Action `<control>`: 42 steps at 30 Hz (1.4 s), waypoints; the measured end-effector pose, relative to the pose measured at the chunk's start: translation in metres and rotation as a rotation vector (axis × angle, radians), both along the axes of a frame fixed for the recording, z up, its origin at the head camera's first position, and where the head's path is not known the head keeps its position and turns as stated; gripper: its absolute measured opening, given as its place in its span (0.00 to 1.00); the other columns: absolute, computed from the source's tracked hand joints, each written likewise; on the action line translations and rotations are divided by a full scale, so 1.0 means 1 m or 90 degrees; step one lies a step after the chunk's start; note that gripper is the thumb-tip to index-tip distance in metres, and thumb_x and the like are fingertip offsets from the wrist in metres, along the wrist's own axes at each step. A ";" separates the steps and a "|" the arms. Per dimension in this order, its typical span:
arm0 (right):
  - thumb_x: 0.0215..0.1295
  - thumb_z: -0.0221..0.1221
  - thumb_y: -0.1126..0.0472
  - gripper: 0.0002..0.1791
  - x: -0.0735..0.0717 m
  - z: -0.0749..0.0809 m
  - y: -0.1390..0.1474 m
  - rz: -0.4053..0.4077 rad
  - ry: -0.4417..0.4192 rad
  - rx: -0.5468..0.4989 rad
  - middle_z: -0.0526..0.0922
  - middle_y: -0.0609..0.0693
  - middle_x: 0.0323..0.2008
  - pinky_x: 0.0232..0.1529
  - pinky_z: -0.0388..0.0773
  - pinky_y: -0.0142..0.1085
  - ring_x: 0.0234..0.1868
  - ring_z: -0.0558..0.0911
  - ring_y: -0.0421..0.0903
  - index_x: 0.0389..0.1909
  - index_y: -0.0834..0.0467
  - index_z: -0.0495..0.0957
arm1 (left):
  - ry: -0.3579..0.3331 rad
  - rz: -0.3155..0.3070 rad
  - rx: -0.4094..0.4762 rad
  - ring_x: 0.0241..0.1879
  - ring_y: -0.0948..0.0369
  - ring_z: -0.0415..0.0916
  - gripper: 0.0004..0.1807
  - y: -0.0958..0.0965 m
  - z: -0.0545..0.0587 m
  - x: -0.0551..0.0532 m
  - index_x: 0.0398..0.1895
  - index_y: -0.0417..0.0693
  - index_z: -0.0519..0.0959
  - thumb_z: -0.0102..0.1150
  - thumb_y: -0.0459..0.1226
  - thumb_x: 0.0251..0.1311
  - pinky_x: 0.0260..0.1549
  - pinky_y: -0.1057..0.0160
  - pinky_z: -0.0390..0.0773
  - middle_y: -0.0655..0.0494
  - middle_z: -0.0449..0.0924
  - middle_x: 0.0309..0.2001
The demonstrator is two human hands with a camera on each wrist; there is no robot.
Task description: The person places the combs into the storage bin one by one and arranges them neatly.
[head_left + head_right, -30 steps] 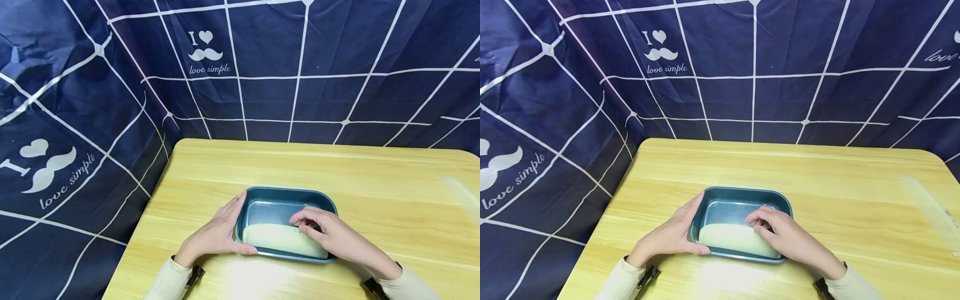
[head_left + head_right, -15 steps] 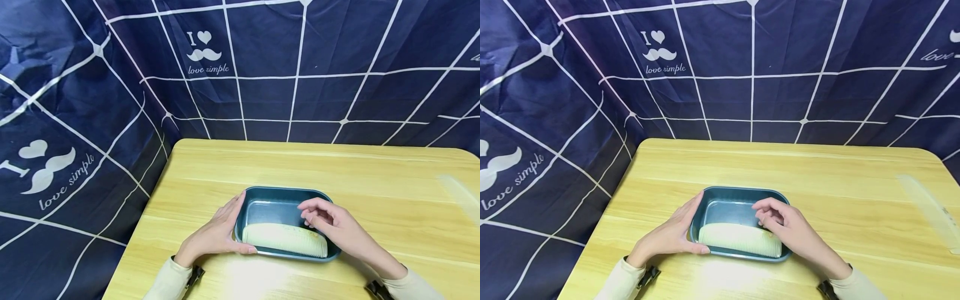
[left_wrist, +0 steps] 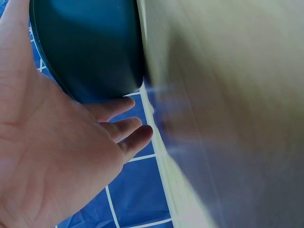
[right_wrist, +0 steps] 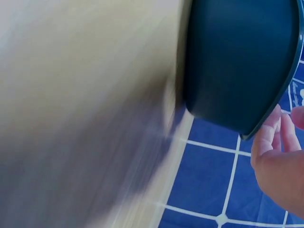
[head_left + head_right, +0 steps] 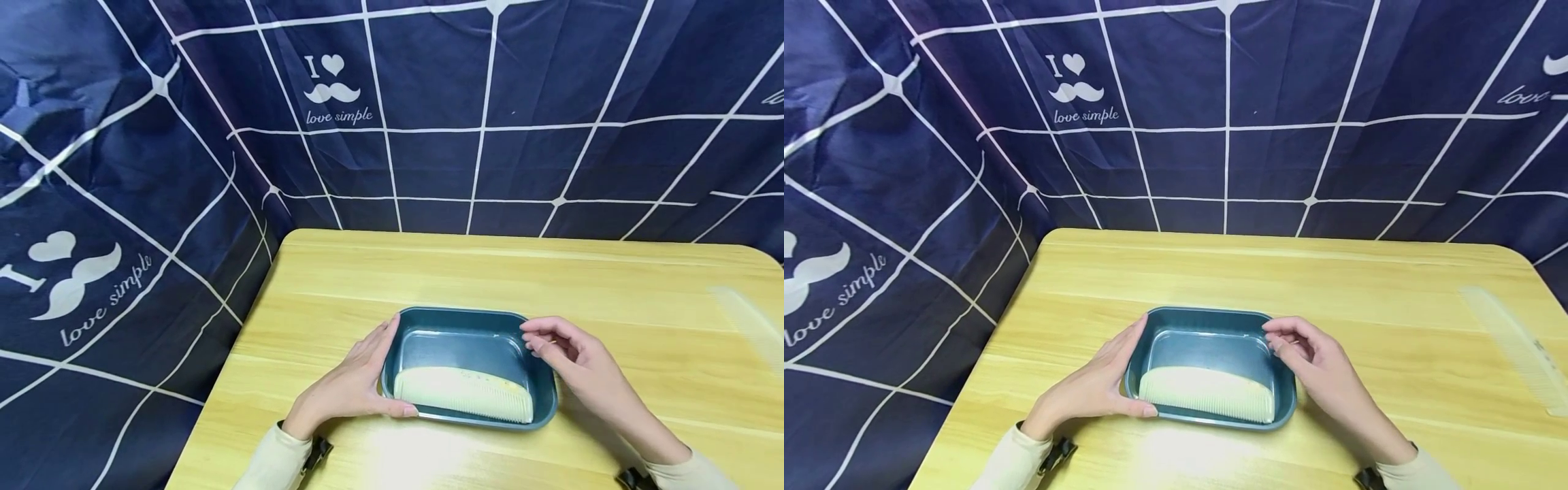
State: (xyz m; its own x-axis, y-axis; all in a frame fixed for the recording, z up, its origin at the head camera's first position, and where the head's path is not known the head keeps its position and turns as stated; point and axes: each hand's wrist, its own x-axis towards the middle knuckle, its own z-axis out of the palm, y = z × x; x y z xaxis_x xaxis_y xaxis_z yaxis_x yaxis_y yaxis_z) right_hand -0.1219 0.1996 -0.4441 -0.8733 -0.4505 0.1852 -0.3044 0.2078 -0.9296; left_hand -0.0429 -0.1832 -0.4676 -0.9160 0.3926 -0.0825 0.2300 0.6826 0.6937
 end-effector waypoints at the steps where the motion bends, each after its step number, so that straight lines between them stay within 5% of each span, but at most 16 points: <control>1: 0.82 0.56 0.73 0.13 0.000 -0.001 0.002 -0.006 0.002 0.000 0.88 0.58 0.48 0.49 0.83 0.28 0.48 0.88 0.43 0.61 0.72 0.79 | -0.002 0.001 0.001 0.87 0.55 0.35 0.78 0.000 0.000 0.000 0.91 0.64 0.28 0.75 0.72 0.54 0.79 0.33 0.46 0.59 0.32 0.90; 17: 0.82 0.54 0.76 0.18 -0.015 -0.013 0.045 -0.015 -0.033 -0.052 0.90 0.51 0.48 0.49 0.83 0.28 0.48 0.89 0.40 0.62 0.59 0.82 | -0.004 -0.004 0.002 0.87 0.54 0.35 0.77 0.000 -0.002 0.001 0.90 0.66 0.27 0.75 0.71 0.55 0.79 0.33 0.46 0.62 0.31 0.90; 27: 0.83 0.51 0.76 0.20 -0.026 -0.007 0.081 -0.020 -0.102 -0.147 0.91 0.48 0.52 0.49 0.84 0.29 0.51 0.90 0.39 0.67 0.61 0.81 | -0.007 -0.005 0.002 0.87 0.54 0.34 0.77 0.001 -0.001 0.002 0.91 0.65 0.27 0.75 0.71 0.55 0.79 0.35 0.46 0.63 0.31 0.89; 42: 0.82 0.49 0.80 0.19 -0.035 -0.019 0.130 -0.075 -0.099 -0.247 0.92 0.51 0.49 0.47 0.84 0.27 0.50 0.91 0.40 0.64 0.66 0.81 | -0.008 -0.007 0.004 0.87 0.52 0.34 0.77 0.001 0.000 0.000 0.90 0.64 0.26 0.75 0.70 0.56 0.79 0.35 0.46 0.66 0.29 0.89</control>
State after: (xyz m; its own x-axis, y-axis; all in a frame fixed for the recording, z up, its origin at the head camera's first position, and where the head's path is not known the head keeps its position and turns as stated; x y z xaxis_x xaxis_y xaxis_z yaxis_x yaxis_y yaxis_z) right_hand -0.1568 0.3301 -0.4631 -0.9457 -0.2686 0.1831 -0.1496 -0.1404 -0.9787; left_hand -0.0429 -0.1824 -0.4679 -0.9105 0.4034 -0.0912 0.2290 0.6752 0.7012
